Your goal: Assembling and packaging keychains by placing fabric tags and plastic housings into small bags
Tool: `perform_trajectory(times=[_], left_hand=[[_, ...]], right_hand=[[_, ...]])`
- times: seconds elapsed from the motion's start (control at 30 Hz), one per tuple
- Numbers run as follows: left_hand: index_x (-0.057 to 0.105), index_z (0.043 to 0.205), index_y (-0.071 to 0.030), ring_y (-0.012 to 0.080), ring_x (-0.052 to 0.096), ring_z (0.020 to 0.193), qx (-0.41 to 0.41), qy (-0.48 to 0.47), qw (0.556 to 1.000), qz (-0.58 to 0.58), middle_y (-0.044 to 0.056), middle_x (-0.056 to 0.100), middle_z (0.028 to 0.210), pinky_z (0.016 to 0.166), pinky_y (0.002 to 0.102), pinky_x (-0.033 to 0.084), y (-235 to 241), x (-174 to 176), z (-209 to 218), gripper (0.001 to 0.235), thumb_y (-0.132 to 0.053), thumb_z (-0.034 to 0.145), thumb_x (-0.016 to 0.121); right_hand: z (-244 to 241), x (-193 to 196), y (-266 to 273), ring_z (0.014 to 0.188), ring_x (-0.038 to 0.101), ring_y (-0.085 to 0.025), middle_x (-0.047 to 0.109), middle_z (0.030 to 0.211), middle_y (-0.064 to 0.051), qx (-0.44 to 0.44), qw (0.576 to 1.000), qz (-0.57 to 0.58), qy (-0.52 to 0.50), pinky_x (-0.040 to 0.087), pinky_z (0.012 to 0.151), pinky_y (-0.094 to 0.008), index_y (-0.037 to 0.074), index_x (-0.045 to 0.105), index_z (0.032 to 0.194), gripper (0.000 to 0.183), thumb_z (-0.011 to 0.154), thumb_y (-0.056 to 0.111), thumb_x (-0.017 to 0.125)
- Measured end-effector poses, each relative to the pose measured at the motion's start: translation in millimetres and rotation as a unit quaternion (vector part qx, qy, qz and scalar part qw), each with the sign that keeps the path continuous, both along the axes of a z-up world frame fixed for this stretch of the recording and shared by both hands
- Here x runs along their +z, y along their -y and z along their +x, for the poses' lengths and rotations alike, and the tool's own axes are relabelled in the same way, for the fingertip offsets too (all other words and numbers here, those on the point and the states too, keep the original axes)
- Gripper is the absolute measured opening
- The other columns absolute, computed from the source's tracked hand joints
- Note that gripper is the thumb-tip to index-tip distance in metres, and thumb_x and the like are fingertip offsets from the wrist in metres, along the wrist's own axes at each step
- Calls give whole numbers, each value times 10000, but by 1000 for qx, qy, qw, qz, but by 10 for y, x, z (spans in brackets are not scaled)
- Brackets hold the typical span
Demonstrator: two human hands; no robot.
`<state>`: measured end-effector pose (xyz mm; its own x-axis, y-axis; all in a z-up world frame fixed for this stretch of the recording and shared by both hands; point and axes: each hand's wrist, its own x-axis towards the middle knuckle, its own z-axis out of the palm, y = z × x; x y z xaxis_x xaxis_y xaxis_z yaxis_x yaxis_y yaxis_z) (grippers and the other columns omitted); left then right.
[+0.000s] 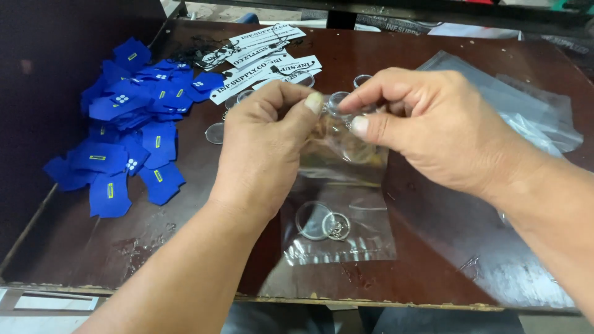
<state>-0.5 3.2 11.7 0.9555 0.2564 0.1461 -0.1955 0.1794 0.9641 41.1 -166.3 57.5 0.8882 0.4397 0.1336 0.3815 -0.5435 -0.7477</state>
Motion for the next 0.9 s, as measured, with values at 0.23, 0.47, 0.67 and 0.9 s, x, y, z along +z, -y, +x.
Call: perform_trajectory(times=[0.23, 0.47, 0.67, 0.9], left_hand=[[705, 836, -107, 76, 611, 688, 20, 52, 996, 64, 2, 704, 729, 681, 246, 545, -79, 64, 8, 120, -141, 948, 681], [628, 1294, -118, 98, 678, 780, 41, -62, 997, 34, 5, 672, 923, 703, 255, 533, -123, 214, -208, 766, -527, 646, 626], [496, 1510, -117, 103, 633, 987, 66, -72, 994, 41, 11, 632, 1071, 902, 271, 549, -152, -9, -297, 886, -462, 705, 635], [729, 813, -73, 140, 720, 672, -18, -107, 993, 39, 64, 777, 762, 623, 254, 536, -77, 58, -360, 80, -82, 850, 800]], right_hand=[[69, 57, -27, 686, 561, -51, 715, 807, 19, -37, 998, 28, 33, 450, 661, -188, 106, 785, 992, 111, 897, 54, 761], [-102, 221, -58, 770, 684, -88, 727, 861, -44, 34, 993, 50, 97, 595, 762, -207, 78, 681, 1173, 306, 893, -31, 736], [-195, 339, -128, 746, 678, -85, 749, 880, -33, -35, 993, 78, 86, 574, 730, -188, 77, 725, 1072, 234, 874, -47, 746], [-113, 174, -134, 678, 640, -145, 725, 864, -74, -4, 986, 166, -31, 564, 722, -232, 37, 718, 991, 152, 896, -76, 682]])
